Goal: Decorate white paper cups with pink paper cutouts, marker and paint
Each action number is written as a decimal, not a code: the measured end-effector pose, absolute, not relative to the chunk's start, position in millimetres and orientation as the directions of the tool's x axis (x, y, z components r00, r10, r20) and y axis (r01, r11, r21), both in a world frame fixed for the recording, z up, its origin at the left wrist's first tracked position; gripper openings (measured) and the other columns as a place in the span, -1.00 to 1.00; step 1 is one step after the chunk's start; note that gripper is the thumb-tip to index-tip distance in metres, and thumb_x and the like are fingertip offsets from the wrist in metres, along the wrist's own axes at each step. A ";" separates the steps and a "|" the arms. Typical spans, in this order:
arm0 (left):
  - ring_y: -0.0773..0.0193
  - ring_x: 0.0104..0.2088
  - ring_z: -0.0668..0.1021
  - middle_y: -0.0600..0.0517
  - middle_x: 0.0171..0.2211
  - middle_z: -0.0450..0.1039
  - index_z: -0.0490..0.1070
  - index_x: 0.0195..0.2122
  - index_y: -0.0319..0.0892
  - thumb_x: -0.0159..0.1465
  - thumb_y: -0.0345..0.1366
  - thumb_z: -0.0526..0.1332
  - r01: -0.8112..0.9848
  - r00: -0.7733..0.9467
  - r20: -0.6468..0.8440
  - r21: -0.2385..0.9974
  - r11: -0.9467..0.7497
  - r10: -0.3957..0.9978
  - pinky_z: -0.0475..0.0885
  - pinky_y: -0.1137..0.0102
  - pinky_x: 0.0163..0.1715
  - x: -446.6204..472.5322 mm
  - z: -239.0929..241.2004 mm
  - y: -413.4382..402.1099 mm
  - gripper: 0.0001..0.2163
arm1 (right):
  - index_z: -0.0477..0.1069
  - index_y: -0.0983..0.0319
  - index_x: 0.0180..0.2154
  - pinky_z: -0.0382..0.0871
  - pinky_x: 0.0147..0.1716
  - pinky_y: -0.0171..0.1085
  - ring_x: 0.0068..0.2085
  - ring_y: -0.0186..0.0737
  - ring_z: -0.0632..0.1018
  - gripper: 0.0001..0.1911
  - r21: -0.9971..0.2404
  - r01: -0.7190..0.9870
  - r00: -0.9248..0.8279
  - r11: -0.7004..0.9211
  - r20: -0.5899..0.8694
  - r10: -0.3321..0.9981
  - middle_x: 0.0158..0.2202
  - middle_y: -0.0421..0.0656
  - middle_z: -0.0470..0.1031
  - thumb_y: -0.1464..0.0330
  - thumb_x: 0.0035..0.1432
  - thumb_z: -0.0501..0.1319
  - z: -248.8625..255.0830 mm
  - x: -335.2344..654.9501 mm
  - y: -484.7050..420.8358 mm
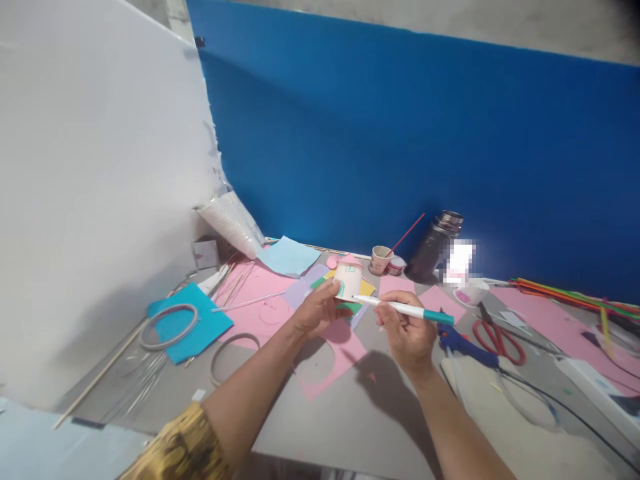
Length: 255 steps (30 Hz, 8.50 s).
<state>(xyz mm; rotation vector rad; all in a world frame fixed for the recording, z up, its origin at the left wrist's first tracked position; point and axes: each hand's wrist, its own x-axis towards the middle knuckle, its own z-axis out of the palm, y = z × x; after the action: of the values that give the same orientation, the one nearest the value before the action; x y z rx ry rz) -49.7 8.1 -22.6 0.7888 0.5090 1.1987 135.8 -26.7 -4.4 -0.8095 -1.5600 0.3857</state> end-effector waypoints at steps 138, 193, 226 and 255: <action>0.04 -0.23 0.61 -0.19 -0.21 0.59 0.45 0.08 -0.28 0.36 -0.04 0.17 -0.794 0.477 -0.004 0.428 0.433 0.879 0.46 0.20 -0.25 -42.7 -9.8 -8.9 -0.56 | 0.43 0.20 -0.34 0.34 -0.57 -0.37 -0.59 -0.34 0.45 -0.75 -0.774 0.216 0.112 0.595 0.625 0.773 -0.59 -0.28 0.44 0.18 0.32 0.22 5.4 137.2 -24.6; 0.09 -0.07 0.61 -0.14 -0.05 0.58 0.50 -0.07 -0.21 0.18 -0.26 0.41 -0.688 0.280 0.039 0.705 0.172 0.959 0.55 0.22 -0.06 -33.1 -23.9 -3.6 -0.69 | 0.43 0.19 -0.30 0.40 -0.46 -0.32 -0.49 -0.30 0.52 -0.87 -0.494 0.455 -0.063 0.741 0.812 0.580 -0.43 -0.21 0.53 0.32 0.33 0.20 1.3 136.2 -24.9; 0.19 -0.17 0.56 -0.10 -0.12 0.53 0.46 -0.10 -0.19 0.23 -0.07 0.36 -0.469 0.099 0.120 0.881 -0.059 0.988 0.48 0.33 -0.13 -25.6 -31.0 -1.8 -0.66 | 0.41 0.17 -0.30 0.45 -0.37 -0.28 -0.39 -0.22 0.56 -0.85 -0.272 0.500 -0.236 0.822 0.871 0.431 -0.41 -0.16 0.52 0.38 0.36 0.14 4.1 128.0 -20.0; 0.15 -0.18 0.52 -0.07 -0.20 0.54 0.47 -0.15 -0.16 0.28 -0.07 0.28 -0.386 -0.119 0.064 0.917 -0.106 0.991 0.42 0.34 -0.14 -28.6 -32.5 -6.2 -0.73 | 0.43 0.18 -0.29 0.45 -0.38 -0.28 -0.44 -0.25 0.54 -0.84 -0.322 0.477 -0.288 0.818 0.822 0.491 -0.41 -0.17 0.53 0.33 0.38 0.15 -4.4 125.2 -19.3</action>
<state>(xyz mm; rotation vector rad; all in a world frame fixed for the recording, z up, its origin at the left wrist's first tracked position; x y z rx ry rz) -28.6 -6.2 -32.5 0.9139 0.9345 1.5121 125.2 -19.3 -4.4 -0.7243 -1.9279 0.0168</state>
